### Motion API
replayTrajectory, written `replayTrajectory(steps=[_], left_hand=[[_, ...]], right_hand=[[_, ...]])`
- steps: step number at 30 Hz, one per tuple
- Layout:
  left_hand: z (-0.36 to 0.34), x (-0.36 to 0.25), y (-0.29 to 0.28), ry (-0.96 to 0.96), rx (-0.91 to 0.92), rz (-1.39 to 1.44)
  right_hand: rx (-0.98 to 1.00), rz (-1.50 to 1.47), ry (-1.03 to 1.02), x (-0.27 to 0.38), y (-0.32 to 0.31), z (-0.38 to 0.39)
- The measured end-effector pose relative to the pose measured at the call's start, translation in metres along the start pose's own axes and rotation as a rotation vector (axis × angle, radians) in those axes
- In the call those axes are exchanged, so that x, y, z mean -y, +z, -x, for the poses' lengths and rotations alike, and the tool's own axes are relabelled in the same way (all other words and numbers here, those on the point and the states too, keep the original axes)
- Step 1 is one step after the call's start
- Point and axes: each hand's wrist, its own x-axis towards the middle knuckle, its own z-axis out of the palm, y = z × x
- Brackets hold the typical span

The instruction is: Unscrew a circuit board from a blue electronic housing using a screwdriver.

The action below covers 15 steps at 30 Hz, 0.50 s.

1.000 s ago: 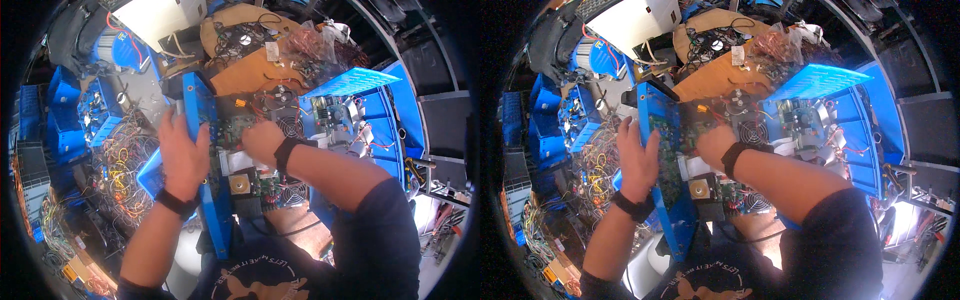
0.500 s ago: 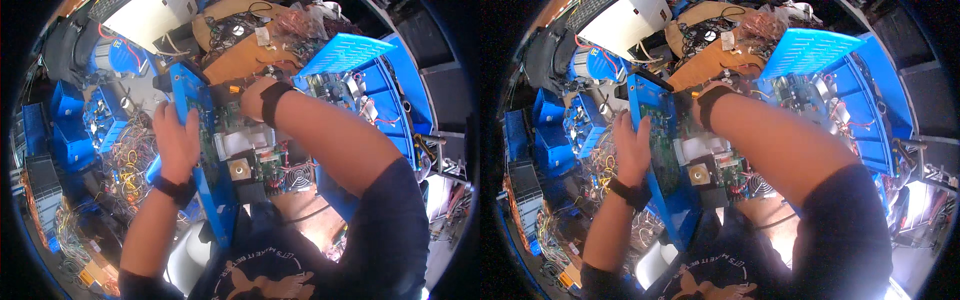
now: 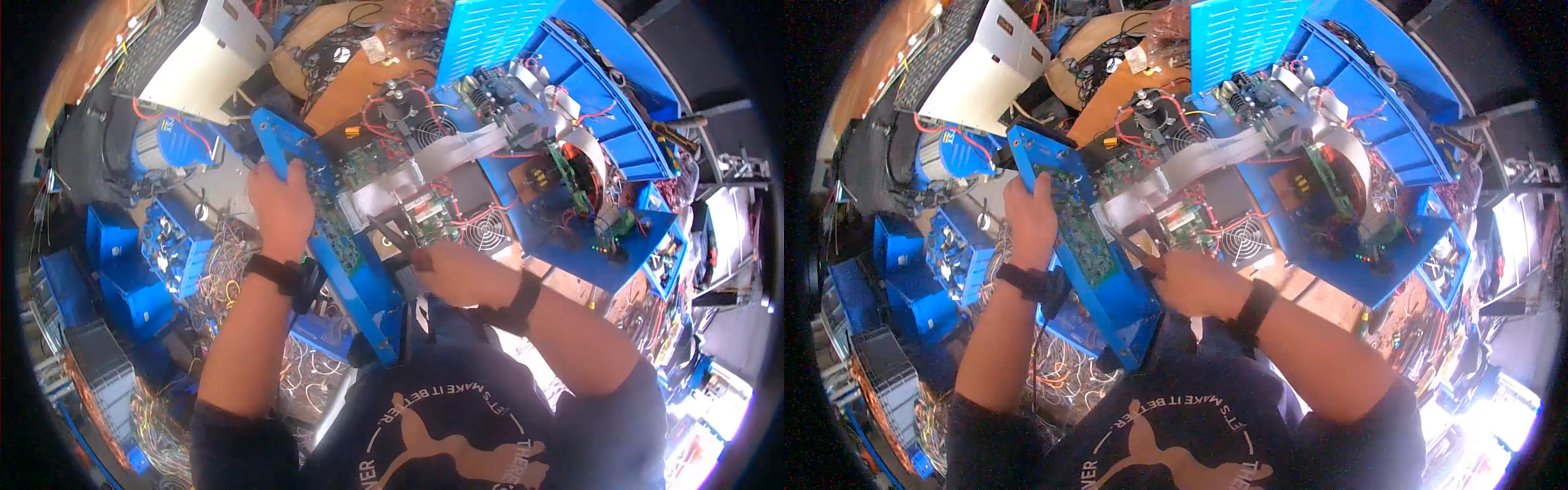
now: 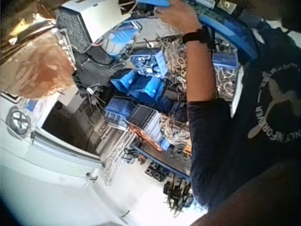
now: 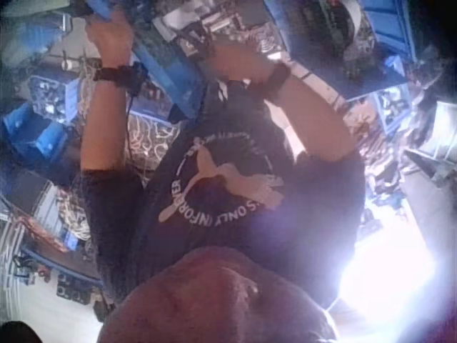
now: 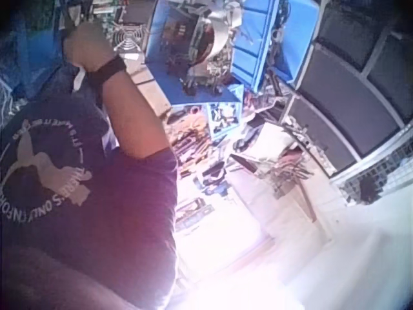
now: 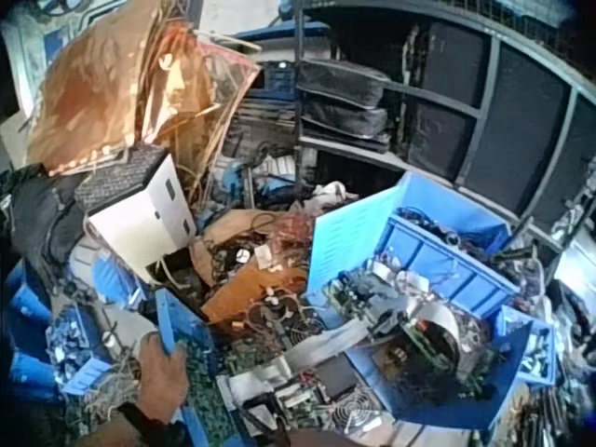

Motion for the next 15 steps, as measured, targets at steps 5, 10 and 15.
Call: replayTrajectory(steps=[5, 10, 15], left_hand=[[-0.004, 0.02, 0.002, -0.004, 0.006, 0.048], [-0.01, 0.022, 0.009, -0.027, 0.069, 0.066], [-0.008, 0.015, 0.008, -0.025, 0.04, 0.025]], right_hand=[[0.311, -0.148, 0.43, 0.0, 0.02, 0.003], [0.211, 0.138, 0.15, -0.035, 0.073, -0.015], [0.122, 0.1, 0.282, -0.019, 0.092, -0.043]])
